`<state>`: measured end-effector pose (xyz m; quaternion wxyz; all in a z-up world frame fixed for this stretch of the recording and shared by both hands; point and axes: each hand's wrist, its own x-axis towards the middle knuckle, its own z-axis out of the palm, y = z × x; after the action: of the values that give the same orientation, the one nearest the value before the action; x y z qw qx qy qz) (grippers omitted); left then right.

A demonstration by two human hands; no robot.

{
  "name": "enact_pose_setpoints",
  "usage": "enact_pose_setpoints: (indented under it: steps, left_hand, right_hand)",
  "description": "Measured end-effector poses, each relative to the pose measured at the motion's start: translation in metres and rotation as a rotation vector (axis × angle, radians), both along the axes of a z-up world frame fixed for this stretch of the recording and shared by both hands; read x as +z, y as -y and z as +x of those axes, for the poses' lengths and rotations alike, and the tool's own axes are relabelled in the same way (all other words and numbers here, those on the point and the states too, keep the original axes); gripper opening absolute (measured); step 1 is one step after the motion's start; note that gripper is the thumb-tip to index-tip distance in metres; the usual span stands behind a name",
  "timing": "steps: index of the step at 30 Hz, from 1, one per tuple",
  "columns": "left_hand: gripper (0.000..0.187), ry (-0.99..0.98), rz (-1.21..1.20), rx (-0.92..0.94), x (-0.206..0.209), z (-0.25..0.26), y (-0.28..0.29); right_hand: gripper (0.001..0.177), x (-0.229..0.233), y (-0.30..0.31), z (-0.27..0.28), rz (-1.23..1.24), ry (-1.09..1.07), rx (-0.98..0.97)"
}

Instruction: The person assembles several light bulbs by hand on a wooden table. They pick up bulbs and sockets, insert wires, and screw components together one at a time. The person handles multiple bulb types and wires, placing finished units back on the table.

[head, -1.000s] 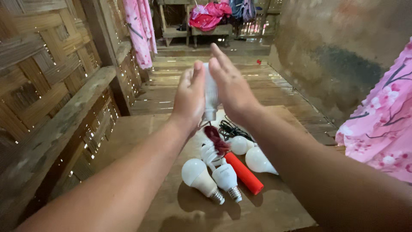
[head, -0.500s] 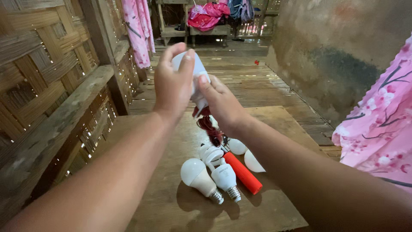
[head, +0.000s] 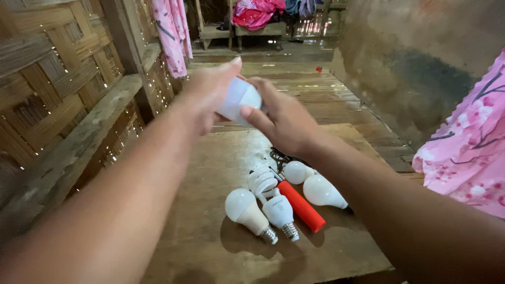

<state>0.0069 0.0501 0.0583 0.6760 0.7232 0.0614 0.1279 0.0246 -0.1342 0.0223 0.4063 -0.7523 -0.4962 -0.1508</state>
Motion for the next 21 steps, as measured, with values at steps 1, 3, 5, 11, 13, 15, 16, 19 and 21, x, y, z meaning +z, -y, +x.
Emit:
enact_pose_setpoints:
  steps: [1,3,5,11,13,15,16,19,21]
  left_hand:
    - [0.035,0.059,-0.027,0.010,-0.002,0.004,0.003]
    - [0.032,0.178,-0.072,0.027,-0.012,0.011,0.013]
    - [0.033,0.312,-0.091,0.045,-0.022,0.017,0.023]
    - [0.037,0.736,0.276,0.054,-0.041,0.001,0.040]
    - [0.036,0.579,0.477,0.079,-0.039,-0.007,0.038]
    - [0.036,0.302,0.333,0.048,-0.033,-0.009,0.040]
    - [0.037,0.166,0.259,0.031,-0.031,-0.009,0.041]
    - [0.044,0.178,0.103,0.069,-0.030,-0.007,0.044]
    - [0.045,0.034,-0.094,0.134,-0.030,-0.002,0.046]
  right_hand:
    - [0.053,0.002,0.000,0.000,0.026,-0.012,-0.076]
    - [0.050,0.005,0.000,0.002,0.078,-0.033,-0.227]
    - [0.047,0.010,0.000,0.007,0.162,-0.048,-0.232]
    - [0.054,0.032,0.012,0.029,0.066,-0.656,-0.267]
    - [0.051,0.031,0.018,0.033,-0.020,-0.680,-0.309]
    - [0.047,0.032,0.023,0.037,-0.065,-0.598,-0.300]
    - [0.046,0.029,0.021,0.038,0.020,-0.493,-0.261]
    - [0.039,0.014,0.012,0.033,0.195,-0.144,-0.225]
    - [0.035,0.001,0.011,0.022,0.206,0.139,-0.307]
